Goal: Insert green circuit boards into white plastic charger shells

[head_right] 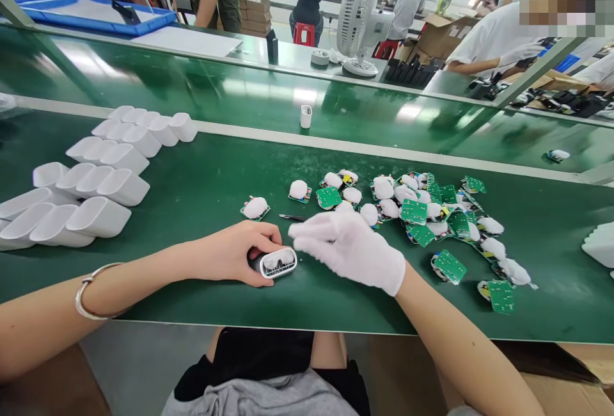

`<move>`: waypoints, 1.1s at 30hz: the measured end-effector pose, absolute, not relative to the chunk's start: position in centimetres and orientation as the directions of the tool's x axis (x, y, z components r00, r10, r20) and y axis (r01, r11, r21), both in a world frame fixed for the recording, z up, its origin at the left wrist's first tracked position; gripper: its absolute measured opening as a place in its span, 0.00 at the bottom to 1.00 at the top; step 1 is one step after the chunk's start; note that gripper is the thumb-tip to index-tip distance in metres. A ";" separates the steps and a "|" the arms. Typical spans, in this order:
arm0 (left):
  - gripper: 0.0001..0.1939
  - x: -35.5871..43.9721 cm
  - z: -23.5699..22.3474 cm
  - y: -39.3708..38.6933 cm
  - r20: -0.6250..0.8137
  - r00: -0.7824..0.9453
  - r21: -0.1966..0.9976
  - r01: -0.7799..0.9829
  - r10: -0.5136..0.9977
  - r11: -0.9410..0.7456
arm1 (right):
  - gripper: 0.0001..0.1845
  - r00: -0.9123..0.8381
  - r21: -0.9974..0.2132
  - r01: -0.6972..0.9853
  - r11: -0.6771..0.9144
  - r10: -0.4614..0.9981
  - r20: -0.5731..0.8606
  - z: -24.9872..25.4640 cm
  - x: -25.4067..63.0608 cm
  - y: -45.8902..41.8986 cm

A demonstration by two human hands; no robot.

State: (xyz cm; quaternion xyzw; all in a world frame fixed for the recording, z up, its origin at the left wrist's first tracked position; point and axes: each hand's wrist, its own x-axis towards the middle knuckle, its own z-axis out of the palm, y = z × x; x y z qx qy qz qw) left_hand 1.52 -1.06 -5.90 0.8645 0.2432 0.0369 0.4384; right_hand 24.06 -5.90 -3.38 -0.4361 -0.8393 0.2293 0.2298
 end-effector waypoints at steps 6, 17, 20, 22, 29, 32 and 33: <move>0.18 1.4 -5.4 -1.5 -0.146 0.862 0.756 0.413 0.485 -0.507 | 0.14 -0.367 -0.116 0.916 0.383 0.920 0.135 -4.5 23.6 -4.0; 0.16 2.3 -6.9 -3.0 -0.108 0.722 0.880 0.389 0.683 -0.272 | 0.16 -0.557 -0.120 0.805 0.581 0.810 0.185 -1.8 24.8 -6.5; 0.18 2.6 -6.9 -3.2 -0.169 0.645 0.882 0.436 0.745 -0.178 | 0.16 -0.603 0.081 0.797 0.599 0.778 0.175 -1.3 24.7 -7.3; 0.19 2.7 -6.8 -3.4 -0.189 0.624 0.882 0.447 0.758 -0.147 | 0.16 -0.610 0.167 0.792 0.587 0.769 0.190 -1.3 24.2 -7.5; 0.19 2.9 -6.6 -3.8 -0.181 0.573 0.852 0.498 0.799 -0.163 | 0.13 -0.533 0.251 0.839 0.482 0.820 0.209 -1.6 22.8 -8.3; 0.19 2.9 -6.6 -3.9 -0.184 0.567 0.848 0.505 0.803 -0.162 | 0.13 -0.552 0.302 0.822 0.483 0.807 0.211 -1.7 22.8 -8.6; 0.19 3.0 -6.5 -3.9 -0.186 0.566 0.847 0.507 0.803 -0.162 | 0.14 -0.563 0.309 0.813 0.493 0.801 0.204 -1.7 22.8 -8.7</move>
